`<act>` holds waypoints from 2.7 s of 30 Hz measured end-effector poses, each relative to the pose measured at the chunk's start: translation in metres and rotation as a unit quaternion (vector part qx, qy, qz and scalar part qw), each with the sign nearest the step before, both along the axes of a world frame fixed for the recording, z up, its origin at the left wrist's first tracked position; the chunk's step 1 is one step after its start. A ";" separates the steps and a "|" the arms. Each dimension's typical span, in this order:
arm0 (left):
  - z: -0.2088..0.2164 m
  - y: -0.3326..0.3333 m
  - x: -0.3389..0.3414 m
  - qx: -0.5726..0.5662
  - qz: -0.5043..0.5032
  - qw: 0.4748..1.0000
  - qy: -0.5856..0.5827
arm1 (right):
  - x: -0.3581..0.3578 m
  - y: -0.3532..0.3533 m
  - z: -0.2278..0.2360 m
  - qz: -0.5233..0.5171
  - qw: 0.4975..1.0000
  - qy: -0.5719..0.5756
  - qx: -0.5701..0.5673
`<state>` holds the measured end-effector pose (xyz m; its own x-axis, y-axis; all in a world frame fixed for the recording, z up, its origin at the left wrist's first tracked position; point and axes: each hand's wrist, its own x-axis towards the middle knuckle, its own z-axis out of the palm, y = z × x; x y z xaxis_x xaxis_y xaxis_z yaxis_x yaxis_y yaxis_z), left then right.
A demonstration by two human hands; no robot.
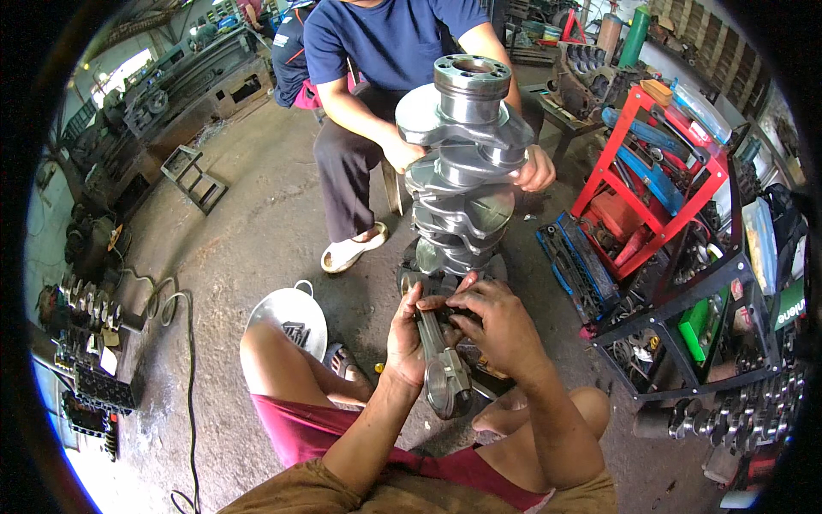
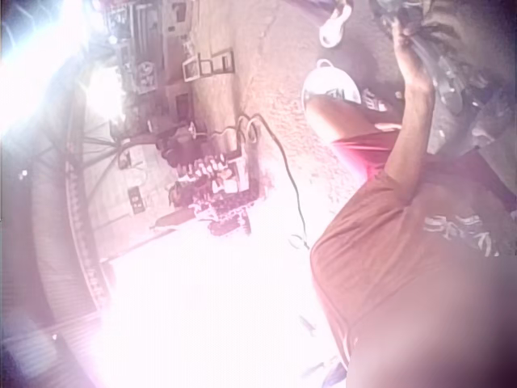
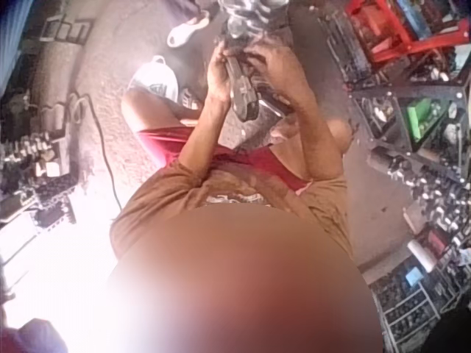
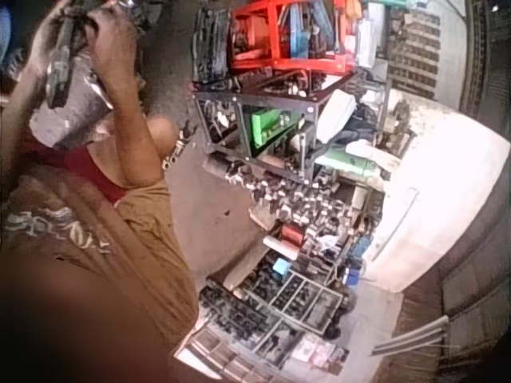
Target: The person assembles a crankshaft by fitting connecting rods and tightening bolts with a power drill. They repeatedly align the rod with the crankshaft journal, insert bolts, and use the drill to secure them while a coworker holds the crankshaft steady.
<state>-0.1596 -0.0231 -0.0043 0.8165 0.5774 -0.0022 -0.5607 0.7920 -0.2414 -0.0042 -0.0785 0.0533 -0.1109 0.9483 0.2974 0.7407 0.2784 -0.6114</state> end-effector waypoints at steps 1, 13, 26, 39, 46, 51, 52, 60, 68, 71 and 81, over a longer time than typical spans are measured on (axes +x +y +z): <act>0.002 -0.001 0.000 0.003 0.012 1.000 0.028 | 0.000 0.001 -0.001 -0.002 1.000 -0.002 -0.004; -0.011 0.023 -0.028 -0.149 0.171 0.971 0.070 | 0.007 -0.008 0.001 0.053 0.673 0.726 -0.128; 0.044 0.018 -0.045 -0.057 0.282 0.953 0.100 | -0.022 -0.025 0.017 -0.013 0.927 0.369 0.061; -0.003 0.021 -0.040 -0.087 0.203 0.965 0.141 | -0.016 -0.026 0.029 0.009 0.959 0.234 0.159; -0.020 0.014 -0.026 -0.159 0.115 0.979 0.060 | -0.012 -0.030 0.035 0.023 0.960 0.211 0.180; -0.017 0.012 -0.022 -0.148 0.123 0.979 0.069 | -0.013 -0.030 0.031 0.003 0.959 0.223 0.173; -0.016 0.012 -0.021 -0.147 0.128 0.978 0.069 | -0.014 -0.030 0.030 0.000 0.959 0.223 0.174; -0.008 0.010 -0.017 -0.126 0.120 0.984 0.035 | -0.017 -0.028 0.021 -0.017 0.951 0.257 0.170; -0.013 0.017 -0.020 -0.137 0.142 0.970 0.145 | -0.026 -0.029 0.019 0.023 0.948 0.282 0.147; -0.013 0.015 -0.021 -0.167 0.062 0.984 -0.017 | -0.034 -0.025 0.012 0.043 0.926 0.341 0.154; -0.017 0.013 -0.023 -0.188 0.084 0.979 0.009 | -0.038 -0.027 0.003 0.037 0.919 0.361 0.150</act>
<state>-0.1827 -0.0101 -0.0214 0.7077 0.6596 -0.2533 -0.6824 0.5453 -0.4868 -0.0421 -0.1057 0.0567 0.1570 0.8094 0.5659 0.1429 0.5484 -0.8239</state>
